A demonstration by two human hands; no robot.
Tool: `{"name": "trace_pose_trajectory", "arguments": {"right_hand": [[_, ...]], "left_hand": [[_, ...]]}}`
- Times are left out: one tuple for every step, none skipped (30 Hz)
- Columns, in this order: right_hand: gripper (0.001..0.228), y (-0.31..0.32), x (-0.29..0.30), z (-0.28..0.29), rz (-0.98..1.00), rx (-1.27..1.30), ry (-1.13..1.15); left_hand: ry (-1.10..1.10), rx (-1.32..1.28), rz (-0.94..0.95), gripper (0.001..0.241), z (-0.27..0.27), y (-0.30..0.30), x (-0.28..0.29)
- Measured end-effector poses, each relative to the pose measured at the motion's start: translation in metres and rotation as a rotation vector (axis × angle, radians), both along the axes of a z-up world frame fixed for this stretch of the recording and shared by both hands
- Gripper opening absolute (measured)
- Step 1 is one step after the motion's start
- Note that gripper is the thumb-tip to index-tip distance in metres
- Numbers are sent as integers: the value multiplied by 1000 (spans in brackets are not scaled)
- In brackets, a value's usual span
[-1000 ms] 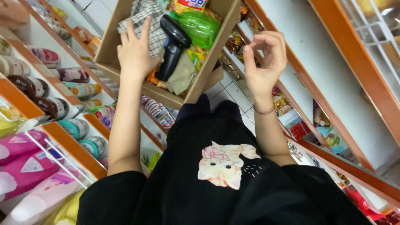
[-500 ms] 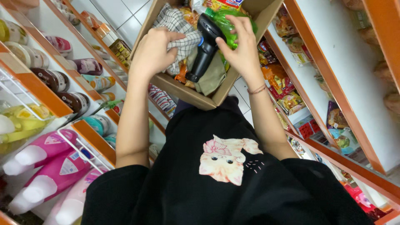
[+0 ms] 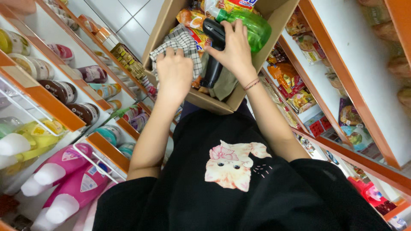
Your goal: The person removes food items and a scanner from a box, places a bread roll on a shelf, sprays liquid onto a cloth, and wipes the edges and surfaces of shelves in a store aisle.
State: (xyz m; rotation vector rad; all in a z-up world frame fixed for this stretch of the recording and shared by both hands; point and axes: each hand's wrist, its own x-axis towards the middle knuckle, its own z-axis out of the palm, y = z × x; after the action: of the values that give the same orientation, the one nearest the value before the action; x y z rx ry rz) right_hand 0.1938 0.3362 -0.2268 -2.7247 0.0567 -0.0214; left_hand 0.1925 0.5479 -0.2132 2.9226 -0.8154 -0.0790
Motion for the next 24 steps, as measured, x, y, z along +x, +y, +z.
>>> {"name": "trace_pose_trajectory", "arguments": {"right_hand": [[80,5,2,-2,-19,11,11],[81,8,1,-2,-38,23,24],[81,10,0,-1,-43,34,28],[82,13,-1,0,-46,48,31],[83,15,-1,1,-49,61,33],[81,13,-1,3,-26,109,11],[80,11,-2,5,-2,156,-11],[79,12,-4,7,25,208,-28],[74,9,-7,10,74,263,-19],[68,3,-7,15,122,316,-14],[63,-2,-7,18,171,369,-9],[58,-4,-5,21,236,429,-21],[52,-7,-3,24,301,489,-33],[47,-9,-2,26,367,547,-45],[45,-8,-1,27,379,536,-31],[43,-4,-1,28,391,527,-16],[41,-1,0,29,404,517,-1],[41,-1,3,30,400,492,-6],[41,-1,7,31,396,468,-11],[41,-2,12,33,394,444,-15],[40,-5,17,35,404,427,-36],[39,-9,22,38,415,410,-56],[38,-13,26,41,427,393,-77],[34,-17,30,44,367,327,-45]], "left_hand": [[11,14,-6,8,-11,-4,1],[23,29,-12,9,-20,-8,1],[34,44,-18,10,-28,-10,0],[73,37,-14,10,-32,-8,-1],[112,31,-8,10,-35,-7,-1],[149,19,-7,11,-35,-9,1],[169,2,-15,13,-33,-10,4],[193,-10,-19,15,-29,-7,4],[217,-22,-24,18,-24,-4,4],[211,-39,-28,19,-19,-3,5],[205,-56,-33,22,-14,-1,5],[199,-75,-40,25,-10,0,4],[210,-112,-33,26,-8,1,5],[221,-151,-26,27,-6,3,5],[232,-190,-19,27,-6,4,7],[250,-190,-15,28,-6,4,8],[268,-191,-11,28,-6,5,9],[284,-191,-6,28,-6,6,11],[291,-212,2,28,-6,7,12],[298,-231,12,28,-5,8,12],[305,-251,22,28,-4,9,12],[315,-252,28,28,-3,10,12],[325,-252,35,27,-2,11,11],[334,-253,44,27,-1,12,11]]}}
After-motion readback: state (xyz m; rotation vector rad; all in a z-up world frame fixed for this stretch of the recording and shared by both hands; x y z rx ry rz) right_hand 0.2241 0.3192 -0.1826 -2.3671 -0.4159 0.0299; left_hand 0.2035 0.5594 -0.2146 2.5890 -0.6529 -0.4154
